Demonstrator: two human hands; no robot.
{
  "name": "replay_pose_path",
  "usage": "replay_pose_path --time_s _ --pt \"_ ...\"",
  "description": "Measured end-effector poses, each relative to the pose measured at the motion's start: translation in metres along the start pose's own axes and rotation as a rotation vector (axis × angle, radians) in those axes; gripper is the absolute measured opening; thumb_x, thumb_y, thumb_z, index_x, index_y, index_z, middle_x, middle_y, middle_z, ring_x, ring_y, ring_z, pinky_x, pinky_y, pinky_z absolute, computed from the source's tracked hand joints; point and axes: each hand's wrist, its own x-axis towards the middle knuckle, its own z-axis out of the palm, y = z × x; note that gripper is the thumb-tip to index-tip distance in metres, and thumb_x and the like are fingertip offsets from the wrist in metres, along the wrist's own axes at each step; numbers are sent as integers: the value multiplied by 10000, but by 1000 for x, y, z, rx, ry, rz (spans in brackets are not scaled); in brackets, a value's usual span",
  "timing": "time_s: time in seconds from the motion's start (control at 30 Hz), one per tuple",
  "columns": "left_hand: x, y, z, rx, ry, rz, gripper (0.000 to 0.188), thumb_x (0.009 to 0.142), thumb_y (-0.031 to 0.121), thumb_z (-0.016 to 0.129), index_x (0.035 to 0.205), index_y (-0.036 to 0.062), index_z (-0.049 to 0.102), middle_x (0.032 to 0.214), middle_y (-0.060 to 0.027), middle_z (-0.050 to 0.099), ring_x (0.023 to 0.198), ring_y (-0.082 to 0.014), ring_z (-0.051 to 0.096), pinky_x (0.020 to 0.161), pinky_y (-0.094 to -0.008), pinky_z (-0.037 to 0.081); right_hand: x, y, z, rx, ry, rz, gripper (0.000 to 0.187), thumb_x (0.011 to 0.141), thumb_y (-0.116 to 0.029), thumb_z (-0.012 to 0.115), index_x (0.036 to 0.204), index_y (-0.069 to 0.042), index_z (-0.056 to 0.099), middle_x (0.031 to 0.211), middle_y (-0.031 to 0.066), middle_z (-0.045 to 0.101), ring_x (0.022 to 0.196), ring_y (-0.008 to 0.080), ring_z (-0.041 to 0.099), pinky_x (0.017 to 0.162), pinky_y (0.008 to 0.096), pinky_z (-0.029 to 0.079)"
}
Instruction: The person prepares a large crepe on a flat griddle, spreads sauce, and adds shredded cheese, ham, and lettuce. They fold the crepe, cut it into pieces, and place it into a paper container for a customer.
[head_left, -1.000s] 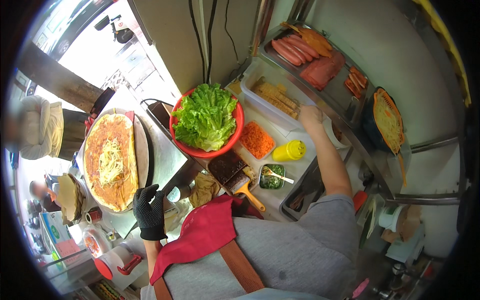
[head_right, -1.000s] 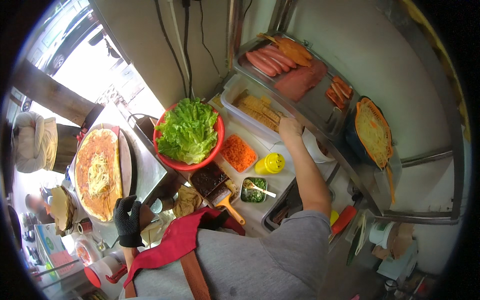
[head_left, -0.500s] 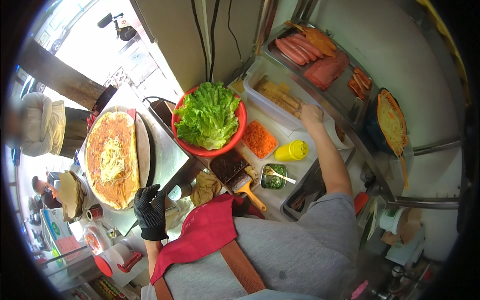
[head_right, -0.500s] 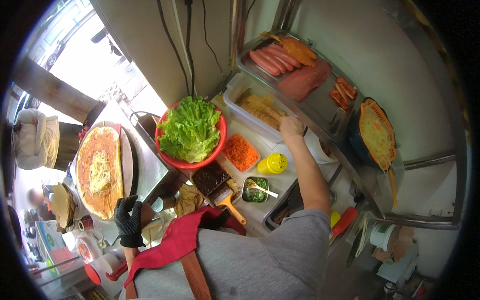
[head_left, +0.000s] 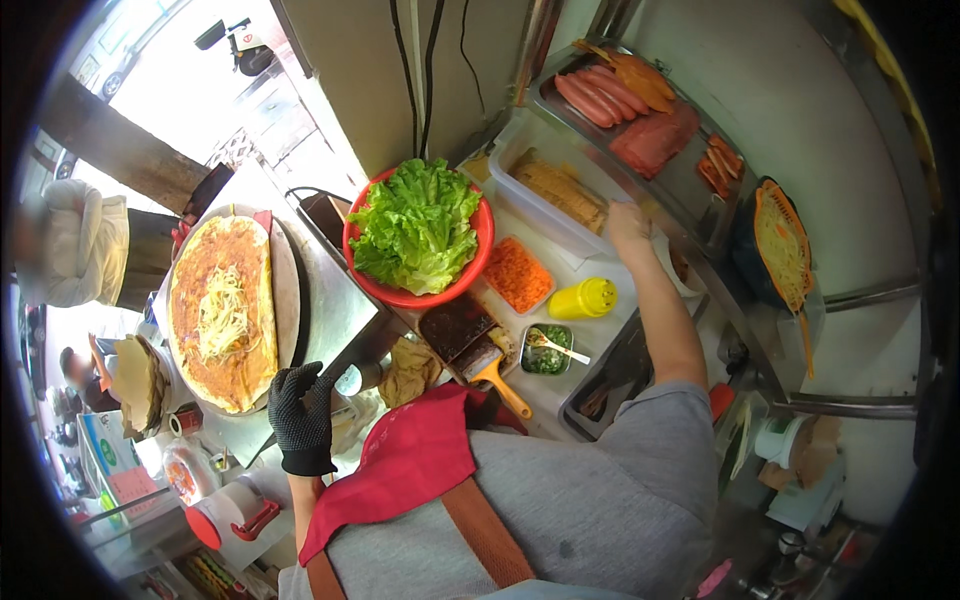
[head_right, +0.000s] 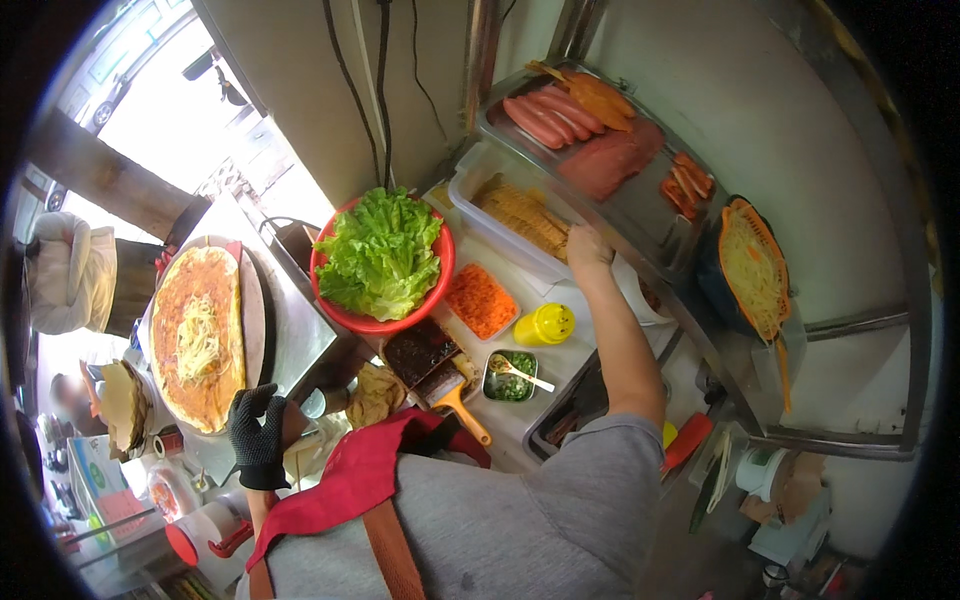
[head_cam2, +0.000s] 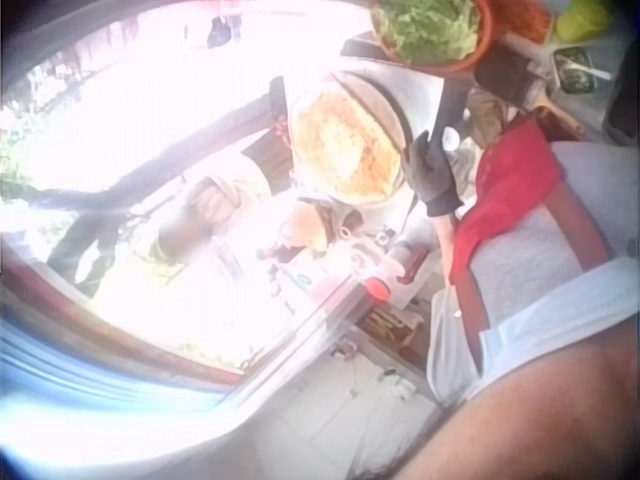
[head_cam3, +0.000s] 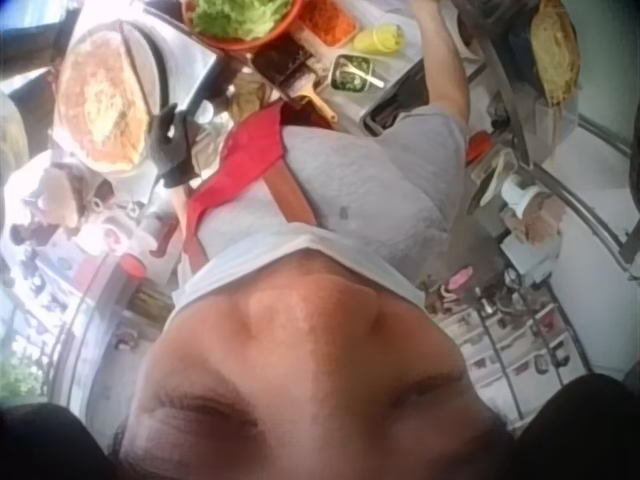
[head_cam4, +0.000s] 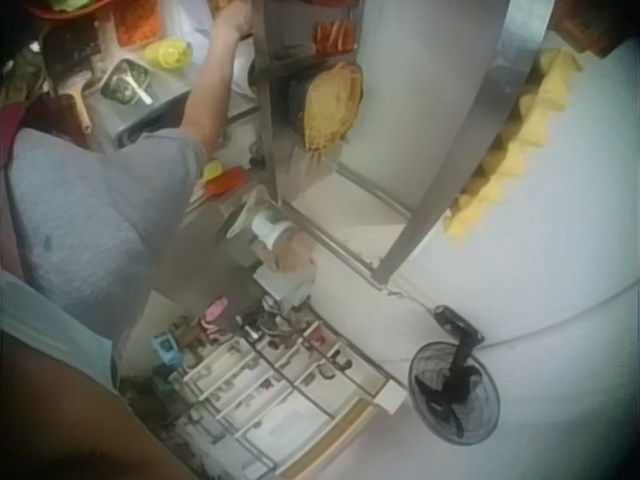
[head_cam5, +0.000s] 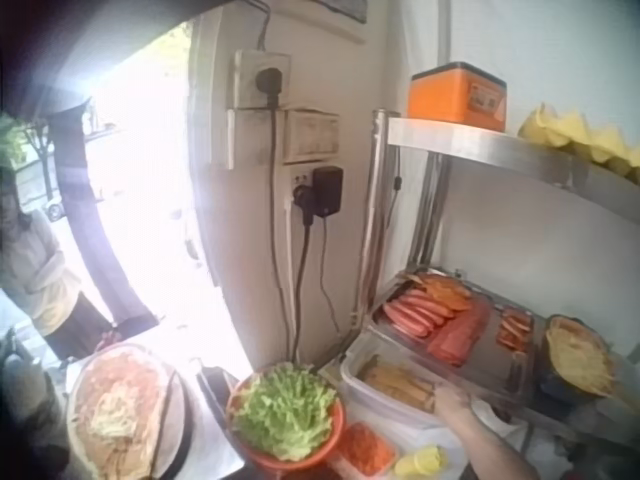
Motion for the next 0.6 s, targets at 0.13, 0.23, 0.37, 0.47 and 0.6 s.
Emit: replay_pose_path --time_s 0.13,0.23,0.37,0.47,0.6 --pt "-5 -6 -9 -48 37 -7 186 758 80 715 930 27 668 832 -97 608 791 -222 602 739 -316 469 -31 -6 -27 10 17 -11 257 899 -187 481 1050 -61 646 952 186 655 906 343 629 768 443 499" --pt "-13 -12 -19 -95 86 -24 195 756 79 716 938 31 666 830 -97 609 788 -223 605 733 -317 473 -81 -27 -72 21 60 -106 292 874 -221 553 1109 -71 636 904 213 648 848 364 617 749 450 483" --pt "-20 -30 -28 -87 109 -1 205 754 116 716 940 45 666 817 -105 613 767 -239 604 709 -333 475 -139 -47 -106 236 153 -229 390 829 -225 631 1197 -98 602 896 207 658 756 331 642 711 408 488" --pt "-29 -47 -34 -98 119 -40 187 758 152 704 921 67 668 814 -112 619 771 -270 600 717 -359 468 -170 -90 -155 483 19 -214 409 829 -222 629 1216 -101 585 879 195 662 758 333 642 702 382 485" --pt "-45 -65 -49 -69 153 13 183 762 120 692 923 37 666 827 -116 615 789 -258 605 732 -343 479 -186 -156 -183 594 11 -404 394 830 -208 639 1206 -100 592 884 196 653 761 301 642 639 347 483"
